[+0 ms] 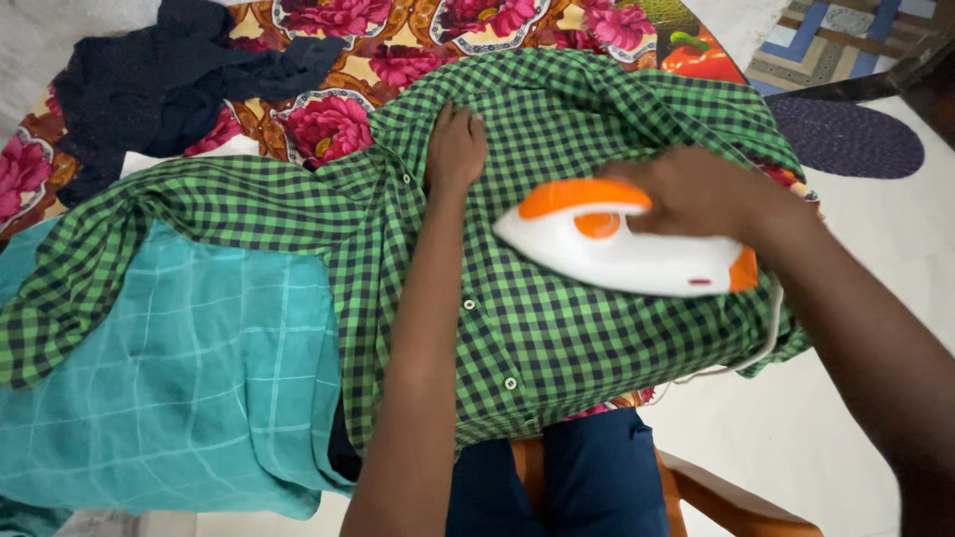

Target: The person irons a teal checkered shirt on a table, then switches to a green checkered shirt. They smooth the fabric, iron the body and sleeves, and button the green shirt while continuing to iron.

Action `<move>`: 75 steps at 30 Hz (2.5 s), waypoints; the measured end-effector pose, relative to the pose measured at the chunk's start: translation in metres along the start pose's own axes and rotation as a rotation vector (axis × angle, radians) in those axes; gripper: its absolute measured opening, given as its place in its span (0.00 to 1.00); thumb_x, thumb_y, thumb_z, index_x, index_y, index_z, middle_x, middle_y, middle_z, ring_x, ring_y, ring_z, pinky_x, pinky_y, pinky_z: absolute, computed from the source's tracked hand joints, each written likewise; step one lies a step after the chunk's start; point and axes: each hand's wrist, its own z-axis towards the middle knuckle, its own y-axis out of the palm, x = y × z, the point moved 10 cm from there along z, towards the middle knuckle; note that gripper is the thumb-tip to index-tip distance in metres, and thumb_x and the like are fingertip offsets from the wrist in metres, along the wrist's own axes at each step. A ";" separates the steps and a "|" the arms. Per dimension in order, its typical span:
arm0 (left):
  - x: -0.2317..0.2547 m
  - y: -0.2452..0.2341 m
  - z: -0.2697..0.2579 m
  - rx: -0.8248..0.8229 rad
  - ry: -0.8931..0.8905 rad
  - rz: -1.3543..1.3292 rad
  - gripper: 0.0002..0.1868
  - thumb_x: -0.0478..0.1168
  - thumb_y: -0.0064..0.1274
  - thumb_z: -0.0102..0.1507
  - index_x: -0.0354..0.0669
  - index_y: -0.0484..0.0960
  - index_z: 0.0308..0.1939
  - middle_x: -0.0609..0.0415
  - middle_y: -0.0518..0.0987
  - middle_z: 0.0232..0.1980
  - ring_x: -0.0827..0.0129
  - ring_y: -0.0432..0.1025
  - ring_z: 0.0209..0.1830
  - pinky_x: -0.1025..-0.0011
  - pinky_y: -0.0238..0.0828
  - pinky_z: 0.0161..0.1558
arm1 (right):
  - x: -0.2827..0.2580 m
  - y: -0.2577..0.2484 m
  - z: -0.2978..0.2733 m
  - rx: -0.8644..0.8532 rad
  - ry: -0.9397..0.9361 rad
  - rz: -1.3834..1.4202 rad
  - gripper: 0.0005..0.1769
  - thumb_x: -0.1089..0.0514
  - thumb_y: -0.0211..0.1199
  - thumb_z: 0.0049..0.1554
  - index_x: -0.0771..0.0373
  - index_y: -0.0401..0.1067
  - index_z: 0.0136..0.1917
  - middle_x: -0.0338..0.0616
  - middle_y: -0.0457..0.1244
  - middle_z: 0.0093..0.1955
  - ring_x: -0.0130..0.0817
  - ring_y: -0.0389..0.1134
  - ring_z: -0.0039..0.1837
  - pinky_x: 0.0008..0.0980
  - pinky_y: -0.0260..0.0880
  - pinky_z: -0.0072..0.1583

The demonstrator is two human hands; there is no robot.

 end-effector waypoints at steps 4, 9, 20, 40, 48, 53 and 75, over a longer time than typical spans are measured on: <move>0.001 0.002 -0.007 -0.101 -0.089 0.025 0.28 0.53 0.36 0.70 0.44 0.70 0.70 0.41 0.58 0.78 0.45 0.59 0.73 0.52 0.61 0.66 | -0.021 0.010 -0.055 -0.119 0.031 0.030 0.38 0.55 0.69 0.49 0.42 0.66 0.72 0.47 0.73 0.40 0.44 0.76 0.42 0.45 0.74 0.51; -0.014 0.017 0.001 -0.042 -0.031 0.044 0.27 0.52 0.36 0.72 0.45 0.72 0.71 0.40 0.60 0.78 0.44 0.60 0.75 0.53 0.62 0.70 | -0.013 0.009 -0.087 -0.154 0.035 0.058 0.35 0.55 0.71 0.47 0.41 0.70 0.68 0.42 0.74 0.42 0.38 0.77 0.41 0.42 0.75 0.48; 0.046 -0.066 -0.014 -0.046 0.157 0.060 0.17 0.40 0.49 0.71 0.48 0.80 0.63 0.46 0.82 0.61 0.54 0.75 0.65 0.57 0.70 0.68 | 0.008 -0.035 0.062 0.328 -0.158 -0.059 0.31 0.46 0.69 0.53 0.56 0.71 0.67 0.59 0.70 0.44 0.59 0.72 0.48 0.55 0.70 0.52; -0.080 -0.127 -0.025 0.261 -0.126 0.240 0.18 0.50 0.58 0.63 0.39 0.80 0.47 0.42 0.82 0.47 0.43 0.75 0.50 0.46 0.71 0.49 | -0.039 -0.019 0.127 0.175 -0.136 -0.130 0.30 0.46 0.67 0.56 0.47 0.69 0.71 0.56 0.71 0.46 0.57 0.73 0.51 0.55 0.71 0.56; -0.096 -0.119 -0.018 0.255 -0.129 0.161 0.22 0.52 0.60 0.62 0.38 0.81 0.49 0.38 0.83 0.46 0.40 0.76 0.49 0.44 0.71 0.49 | -0.079 0.000 0.020 0.001 -0.251 -0.179 0.30 0.55 0.69 0.50 0.46 0.69 0.66 0.50 0.71 0.39 0.50 0.74 0.43 0.50 0.73 0.49; -0.097 -0.116 -0.013 0.146 -0.147 0.161 0.23 0.54 0.63 0.55 0.37 0.84 0.40 0.38 0.82 0.47 0.40 0.76 0.49 0.45 0.71 0.49 | -0.077 0.021 -0.053 -0.140 -0.199 -0.085 0.31 0.55 0.71 0.50 0.42 0.69 0.66 0.42 0.71 0.38 0.40 0.75 0.36 0.43 0.74 0.44; -0.064 -0.126 -0.034 0.120 -0.187 0.299 0.24 0.56 0.58 0.60 0.37 0.85 0.43 0.40 0.78 0.54 0.41 0.70 0.59 0.41 0.68 0.54 | 0.017 -0.054 0.077 0.444 -0.191 -0.208 0.32 0.51 0.69 0.56 0.54 0.69 0.72 0.57 0.68 0.38 0.55 0.71 0.43 0.54 0.70 0.49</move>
